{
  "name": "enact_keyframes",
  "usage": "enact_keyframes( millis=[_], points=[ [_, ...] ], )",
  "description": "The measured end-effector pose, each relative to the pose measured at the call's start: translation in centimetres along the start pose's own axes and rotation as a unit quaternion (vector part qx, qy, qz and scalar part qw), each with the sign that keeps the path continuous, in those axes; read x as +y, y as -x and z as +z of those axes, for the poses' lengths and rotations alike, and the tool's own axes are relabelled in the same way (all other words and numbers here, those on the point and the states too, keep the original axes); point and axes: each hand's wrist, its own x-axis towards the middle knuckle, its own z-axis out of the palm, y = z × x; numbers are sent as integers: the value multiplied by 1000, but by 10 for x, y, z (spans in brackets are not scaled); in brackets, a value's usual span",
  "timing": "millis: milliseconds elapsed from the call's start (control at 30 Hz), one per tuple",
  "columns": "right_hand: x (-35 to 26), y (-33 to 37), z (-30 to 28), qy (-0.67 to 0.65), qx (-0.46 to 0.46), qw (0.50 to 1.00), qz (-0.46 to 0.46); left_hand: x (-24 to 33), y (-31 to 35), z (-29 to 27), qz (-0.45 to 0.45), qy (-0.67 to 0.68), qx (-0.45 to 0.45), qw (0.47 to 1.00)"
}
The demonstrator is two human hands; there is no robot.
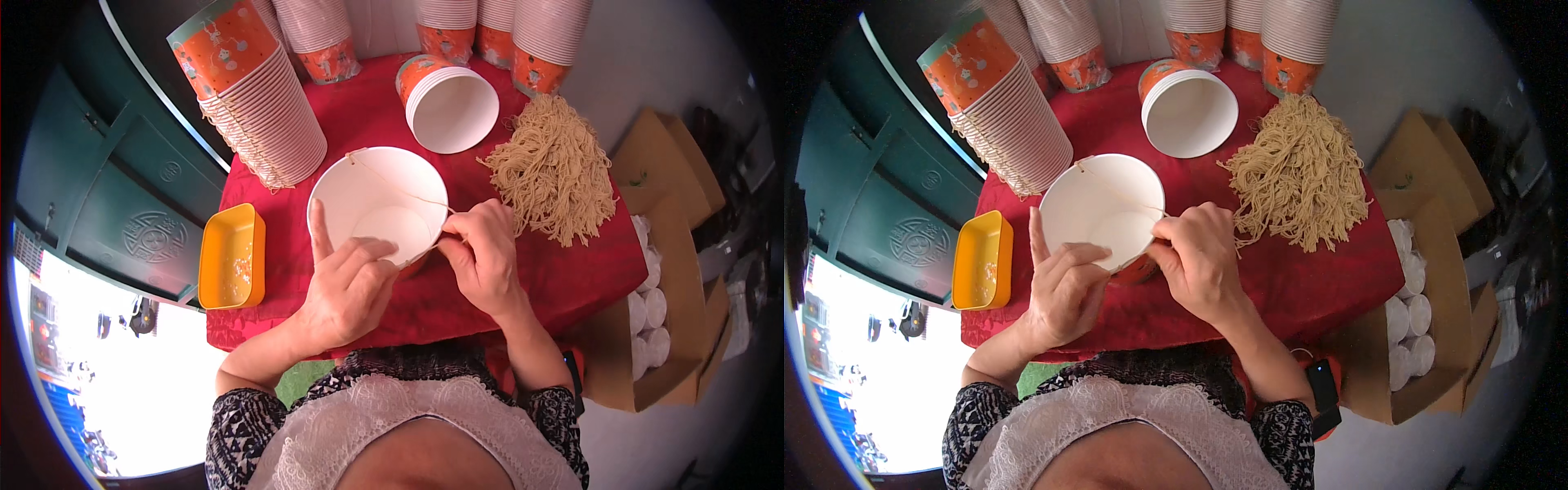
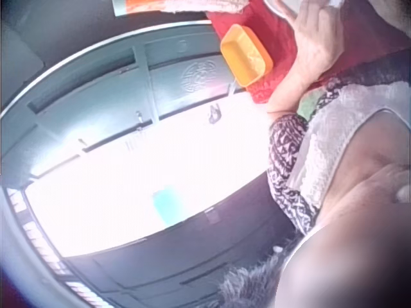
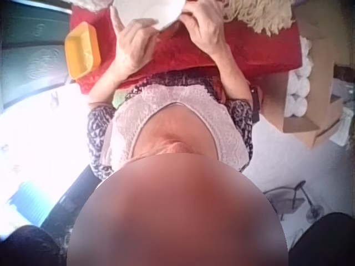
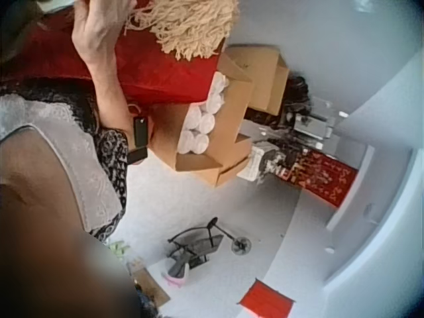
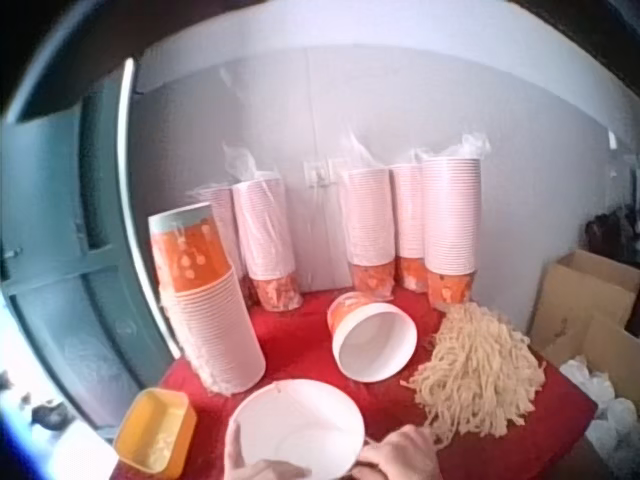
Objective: Attaching string handles to decorative paper bowls in a workshop environment.
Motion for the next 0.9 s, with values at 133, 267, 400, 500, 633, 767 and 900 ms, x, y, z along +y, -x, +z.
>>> enact_keyframes(
  millis=[133,267,400,500,633,767,900],
  points=[
    [-8,-10,-18,-26,-120,991,-45,6,12,-10,-94,-24,53,994],
    [-3,-5,-9,-1,-126,990,-57,11,33,-13,-180,7,160,970],
    [1,0,3,-32,22,999,-2,7,48,-13,-239,37,222,945],
    [-5,4,8,-122,103,980,121,3,56,-7,-293,110,289,905],
    [-19,11,25,-355,195,878,254,11,58,0,-381,322,248,830],
    [-26,16,40,-410,207,849,261,21,47,13,-362,431,288,775],
    [-27,21,45,-413,121,864,263,18,42,10,-307,388,361,790]
  ],
)
